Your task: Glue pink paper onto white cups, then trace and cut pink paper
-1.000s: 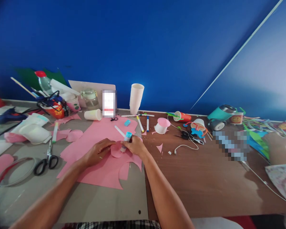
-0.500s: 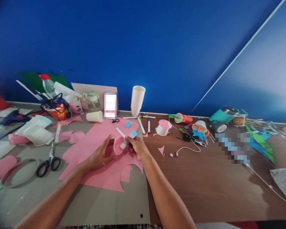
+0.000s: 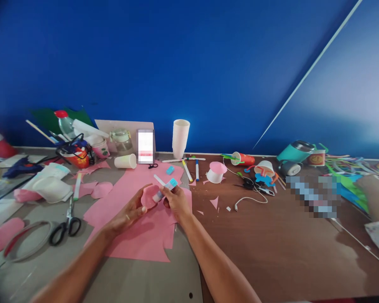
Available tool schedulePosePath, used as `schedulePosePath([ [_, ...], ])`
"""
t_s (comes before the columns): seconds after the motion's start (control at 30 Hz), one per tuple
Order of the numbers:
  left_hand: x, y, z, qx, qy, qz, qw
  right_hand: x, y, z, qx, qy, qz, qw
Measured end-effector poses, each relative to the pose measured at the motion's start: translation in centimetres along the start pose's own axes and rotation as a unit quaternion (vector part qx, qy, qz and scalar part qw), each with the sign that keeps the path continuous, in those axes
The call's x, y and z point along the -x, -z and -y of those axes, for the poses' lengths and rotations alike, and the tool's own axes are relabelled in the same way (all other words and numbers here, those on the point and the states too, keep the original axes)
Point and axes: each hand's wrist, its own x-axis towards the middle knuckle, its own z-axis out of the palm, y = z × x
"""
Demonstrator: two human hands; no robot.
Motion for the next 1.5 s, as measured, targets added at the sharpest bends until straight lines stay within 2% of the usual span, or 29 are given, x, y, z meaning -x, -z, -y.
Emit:
schedulePosePath([
  [0.07,-0.1,-0.2,0.1,0.040,0.013,-0.013,0.999,0.2,-0.3,-0.1,0.039,0.022,-0.001,0.999],
  [0.23,-0.8,-1.4,0.0,0.183,0.042,-0.093,0.978,0.8,-0.7,0.0,0.162,0.077,0.013,0.984],
  [0.4,-1.2,-1.4,-0.3,0.215,0.051,-0.090,0.971,1.3,-0.7,-0.2,0.229,0.144,0.043,0.962],
  [0.57,-1.3,-0.4,0.2,0.265,0.042,-0.097,0.958,1.9,-0.7,-0.7,0.331,0.271,0.035,0.903],
  [0.63,-1.4,-0.1,0.3,0.273,0.033,-0.097,0.957,2.1,-0.7,-0.7,0.332,0.300,0.044,0.893],
  [0.73,-1.6,0.1,0.4,0.284,0.025,-0.121,0.951,2.3,-0.9,-0.5,0.301,0.297,0.022,0.906],
  [0.9,-1.7,-0.1,0.2,0.315,0.014,-0.175,0.933,2.1,-1.1,0.4,0.215,0.221,-0.026,0.951],
  [1.0,-1.7,0.0,0.1,0.314,0.023,-0.221,0.923,2.0,-0.9,0.9,0.184,0.197,-0.055,0.961],
  [1.1,-1.7,0.1,0.0,0.289,0.028,-0.222,0.931,1.9,-0.6,1.1,0.184,0.193,-0.065,0.962],
  [1.2,-1.6,0.0,-0.2,0.264,0.032,-0.200,0.943,2.1,-0.7,0.6,0.184,0.220,-0.027,0.958],
  [1.27,-1.5,-0.2,-0.3,0.260,0.038,-0.186,0.947,2.2,-0.9,0.2,0.200,0.258,0.014,0.945],
  [1.37,-1.3,-0.5,-0.4,0.256,0.047,-0.173,0.950,2.2,-1.0,-0.5,0.260,0.317,0.062,0.910],
  [1.5,-1.2,-1.0,-0.4,0.222,0.051,-0.145,0.963,1.8,-0.6,-1.5,0.345,0.370,0.066,0.860],
])
